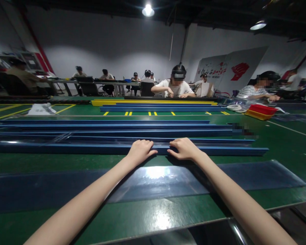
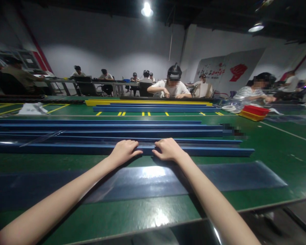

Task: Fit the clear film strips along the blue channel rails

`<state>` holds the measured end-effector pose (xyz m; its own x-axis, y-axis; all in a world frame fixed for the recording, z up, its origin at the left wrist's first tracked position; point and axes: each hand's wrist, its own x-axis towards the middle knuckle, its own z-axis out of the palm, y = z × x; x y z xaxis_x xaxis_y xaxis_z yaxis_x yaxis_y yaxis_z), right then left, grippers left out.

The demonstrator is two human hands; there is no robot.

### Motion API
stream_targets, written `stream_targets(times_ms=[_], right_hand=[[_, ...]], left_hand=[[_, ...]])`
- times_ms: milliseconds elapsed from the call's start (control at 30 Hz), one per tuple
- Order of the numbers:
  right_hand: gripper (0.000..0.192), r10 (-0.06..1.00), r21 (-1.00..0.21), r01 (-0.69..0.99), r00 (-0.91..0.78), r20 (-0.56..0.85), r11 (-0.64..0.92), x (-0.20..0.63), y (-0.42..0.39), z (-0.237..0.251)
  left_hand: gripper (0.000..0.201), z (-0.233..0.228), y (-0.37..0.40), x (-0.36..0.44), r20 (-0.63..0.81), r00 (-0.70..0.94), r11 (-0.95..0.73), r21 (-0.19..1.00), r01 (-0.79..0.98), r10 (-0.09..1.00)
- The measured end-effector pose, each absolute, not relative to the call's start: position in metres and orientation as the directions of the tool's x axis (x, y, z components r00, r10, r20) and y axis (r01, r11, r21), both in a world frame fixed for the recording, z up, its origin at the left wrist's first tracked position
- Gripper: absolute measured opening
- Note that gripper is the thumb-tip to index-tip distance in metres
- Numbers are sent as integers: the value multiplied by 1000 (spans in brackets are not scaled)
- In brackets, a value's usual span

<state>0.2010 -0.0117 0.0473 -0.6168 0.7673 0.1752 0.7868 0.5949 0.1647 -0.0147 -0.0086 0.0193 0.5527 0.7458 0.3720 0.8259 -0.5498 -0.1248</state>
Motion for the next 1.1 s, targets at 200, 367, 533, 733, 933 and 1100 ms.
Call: stream_targets(times_ms=[200, 367, 533, 733, 933, 1100], right_hand=[[37, 789, 166, 806, -591, 170, 568, 191, -8, 49], [33, 779, 129, 807, -589, 215, 576, 188, -8, 42], [31, 780, 118, 820, -570, 260, 560, 197, -11, 38], [31, 766, 137, 815, -577, 283, 563, 205, -14, 31], [28, 749, 141, 807, -586, 310, 573, 197, -12, 23], [26, 761, 135, 820, -568, 313, 557, 195, -11, 24]], left_hand=[[35, 15, -10, -17, 448, 537, -524, -164, 836, 715], [35, 13, -13, -15, 485, 520, -496, -189, 848, 703], [33, 9, -14, -13, 533, 537, -496, -235, 836, 653], [30, 3, -13, -13, 591, 551, -490, -282, 825, 589], [30, 1, -13, -14, 610, 532, -482, -263, 835, 588], [32, 0, -13, -14, 613, 521, -483, -247, 840, 594]])
